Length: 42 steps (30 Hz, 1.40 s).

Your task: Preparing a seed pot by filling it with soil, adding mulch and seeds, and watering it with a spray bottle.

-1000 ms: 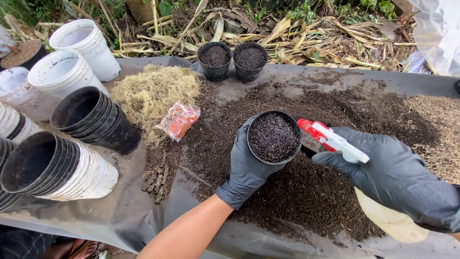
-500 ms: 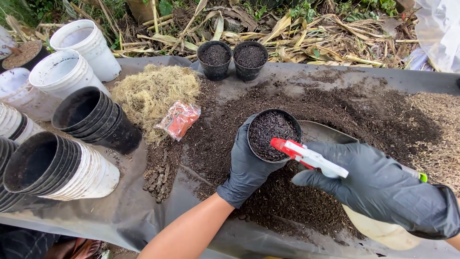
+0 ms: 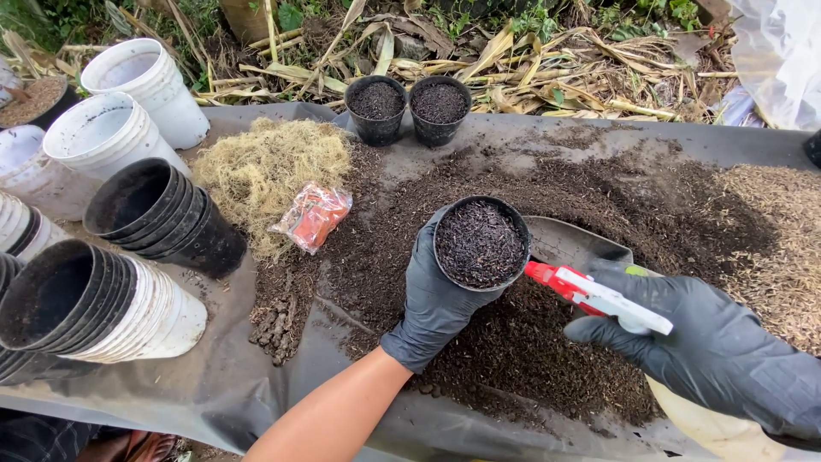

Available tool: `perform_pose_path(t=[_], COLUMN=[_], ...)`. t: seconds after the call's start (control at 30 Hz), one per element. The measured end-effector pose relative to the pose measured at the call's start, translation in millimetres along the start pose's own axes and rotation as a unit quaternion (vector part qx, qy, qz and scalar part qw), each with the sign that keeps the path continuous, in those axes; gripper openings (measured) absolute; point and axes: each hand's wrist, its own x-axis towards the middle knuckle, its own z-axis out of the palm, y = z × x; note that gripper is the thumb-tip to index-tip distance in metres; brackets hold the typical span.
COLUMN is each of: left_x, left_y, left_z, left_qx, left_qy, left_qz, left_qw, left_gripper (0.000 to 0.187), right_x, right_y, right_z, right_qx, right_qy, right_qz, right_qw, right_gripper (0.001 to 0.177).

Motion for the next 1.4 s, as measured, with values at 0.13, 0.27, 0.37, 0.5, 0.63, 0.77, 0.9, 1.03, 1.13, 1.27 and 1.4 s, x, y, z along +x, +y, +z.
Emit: perform_pose_path(t=[0.13,0.27,0.37,0.5,0.63,0.77,0.9,1.03,1.13,1.27,1.4], left_x=[0,0,-3,-6,-5,-5,-6,-1,0,-2,-6], left_y=[-1,-1,-5,-11,-7,-13,-10,-1,0,-2,-8], left_z=[-4,-4,0,3,3,1,-2,0,-2,-3,-2], left_qx=[0.073,0.020,-0.037,-0.172,-0.316,-0.655,-0.708,-0.637,-0.663,-0.651,-0.242], left_qy=[0.006,-0.005,-0.002,-0.020,0.013,0.029,0.015,0.048,0.036,0.042,-0.032], left_qz=[0.019,-0.009,-0.027,-0.062,-0.181,-0.371,-0.383,-0.398,-0.434,-0.424,-0.082], left_qw=[0.997,1.000,0.999,0.983,0.931,0.658,0.593,0.658,0.609,0.628,0.966], left_gripper=[0.101,0.100,0.098,0.099,0.080,0.046,0.053,0.049,0.057,0.058,0.102], right_x=[17,45,78,105,141,165,191,201,200,188,168], right_y=[20,113,57,110,96,93,121,132,146,127,121], right_z=[-6,-45,-99,-143,-148,-141,-134,-131,-132,-131,-126], right_qx=[0.354,0.644,0.298,0.205,0.155,0.071,-0.058,0.183,0.212,0.201,0.096], right_qy=[0.018,0.032,0.114,0.169,0.253,0.286,0.319,0.221,0.184,0.167,0.222], right_qz=[0.192,0.180,-0.016,-0.172,-0.296,-0.240,-0.260,-0.257,-0.260,-0.254,-0.146], right_qw=[0.915,0.743,0.947,0.949,0.908,0.925,0.910,0.923,0.924,0.931,0.959], right_gripper=[0.053,0.064,0.035,0.059,0.030,0.028,0.054,0.062,0.058,0.046,0.035])
